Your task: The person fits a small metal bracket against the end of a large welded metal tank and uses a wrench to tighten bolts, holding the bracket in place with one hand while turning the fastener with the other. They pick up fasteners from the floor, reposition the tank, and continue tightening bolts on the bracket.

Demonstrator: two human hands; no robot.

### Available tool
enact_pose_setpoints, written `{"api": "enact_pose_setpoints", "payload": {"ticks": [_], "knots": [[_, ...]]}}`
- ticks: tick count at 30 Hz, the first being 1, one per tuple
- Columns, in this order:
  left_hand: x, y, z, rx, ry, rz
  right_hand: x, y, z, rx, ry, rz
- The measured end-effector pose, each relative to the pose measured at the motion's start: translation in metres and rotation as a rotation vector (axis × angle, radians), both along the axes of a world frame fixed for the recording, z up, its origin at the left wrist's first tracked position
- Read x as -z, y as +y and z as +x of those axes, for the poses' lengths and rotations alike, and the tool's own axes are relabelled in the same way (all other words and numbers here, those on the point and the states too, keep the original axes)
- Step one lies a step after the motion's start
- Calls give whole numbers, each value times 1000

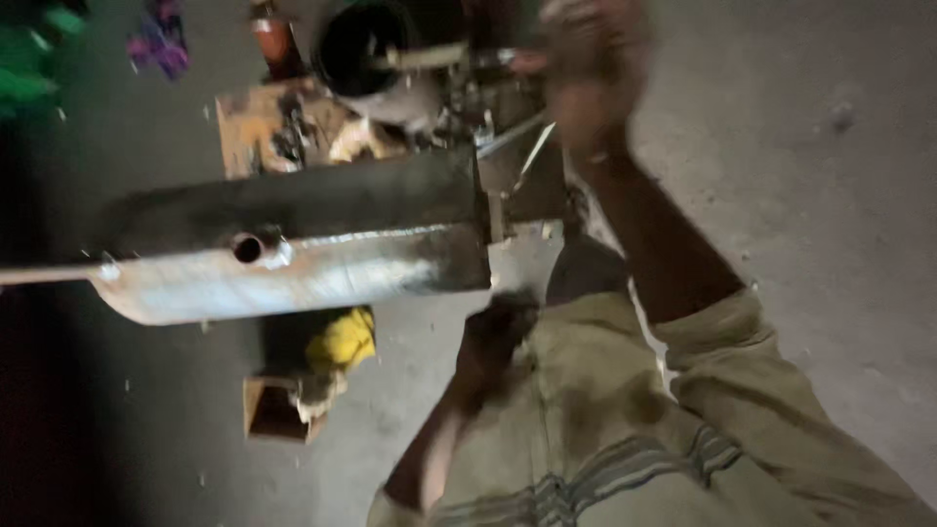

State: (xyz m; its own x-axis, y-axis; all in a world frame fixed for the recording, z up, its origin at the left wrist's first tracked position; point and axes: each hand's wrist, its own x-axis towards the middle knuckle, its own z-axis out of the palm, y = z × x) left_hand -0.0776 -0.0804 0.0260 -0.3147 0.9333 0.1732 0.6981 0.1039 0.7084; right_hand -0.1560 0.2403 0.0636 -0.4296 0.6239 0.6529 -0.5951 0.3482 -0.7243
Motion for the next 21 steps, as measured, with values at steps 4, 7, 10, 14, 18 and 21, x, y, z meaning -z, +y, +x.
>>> {"api": "enact_pose_setpoints", "payload": {"ticks": [4, 7, 10, 14, 18, 21], "knots": [[43, 16, 16, -510, -1081, -243, 17, -3, 26, -38, 23, -205], [59, 26, 22, -501, -662, -243, 44, -20, 21, -16, -133, -320], [62, 46, 30, -604, -1278, 154, 66, -32, 6, -180, -98, -435], [44, 78, 30, -624, -1742, 709, 68, -34, -16, -259, -210, -516], [8, 94, 29, -891, -1699, 640, 50, -24, -4, -528, -158, -584], [0, 102, 37, -966, -1548, 516, 49, -19, 34, -489, -804, -587]]}}
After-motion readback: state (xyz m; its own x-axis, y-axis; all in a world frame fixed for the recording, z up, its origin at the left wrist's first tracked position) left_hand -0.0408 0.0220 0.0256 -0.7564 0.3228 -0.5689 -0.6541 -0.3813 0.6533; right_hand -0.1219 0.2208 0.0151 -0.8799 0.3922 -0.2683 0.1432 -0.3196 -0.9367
